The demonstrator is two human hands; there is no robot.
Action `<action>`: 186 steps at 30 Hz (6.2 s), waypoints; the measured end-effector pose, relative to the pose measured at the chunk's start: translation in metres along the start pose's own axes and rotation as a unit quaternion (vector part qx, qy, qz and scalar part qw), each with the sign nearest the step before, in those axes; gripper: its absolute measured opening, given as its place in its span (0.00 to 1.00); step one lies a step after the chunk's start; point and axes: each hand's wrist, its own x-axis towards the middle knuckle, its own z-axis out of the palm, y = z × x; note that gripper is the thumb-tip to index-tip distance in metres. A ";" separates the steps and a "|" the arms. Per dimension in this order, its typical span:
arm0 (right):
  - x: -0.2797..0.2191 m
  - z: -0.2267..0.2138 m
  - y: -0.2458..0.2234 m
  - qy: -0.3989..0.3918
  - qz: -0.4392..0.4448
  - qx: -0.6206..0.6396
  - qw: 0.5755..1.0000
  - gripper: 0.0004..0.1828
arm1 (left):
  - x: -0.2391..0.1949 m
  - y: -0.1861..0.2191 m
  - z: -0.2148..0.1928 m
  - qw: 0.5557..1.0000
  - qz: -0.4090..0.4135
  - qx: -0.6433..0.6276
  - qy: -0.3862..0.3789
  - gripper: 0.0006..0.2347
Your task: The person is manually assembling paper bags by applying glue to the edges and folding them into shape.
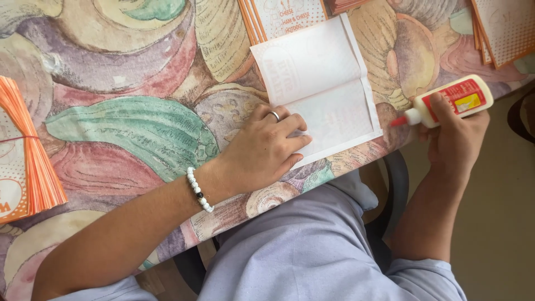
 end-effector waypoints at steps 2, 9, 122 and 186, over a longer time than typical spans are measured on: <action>0.016 -0.010 0.009 0.031 -0.032 -0.042 0.998 0.14 | -0.001 0.000 -0.001 1.000 0.002 0.008 0.010 0.08; 0.023 0.010 -0.018 0.050 -0.447 -0.355 0.819 0.40 | -0.001 0.003 -0.008 0.999 0.037 0.016 0.036 0.09; -0.045 0.080 -0.080 -0.298 -0.220 0.046 0.928 0.42 | 0.015 -0.011 -0.062 0.789 -0.247 -0.463 0.320 0.07; -0.028 0.085 -0.140 -0.368 -0.485 -0.218 0.763 0.04 | 0.015 -0.012 -0.077 0.860 -0.233 -0.343 0.297 0.03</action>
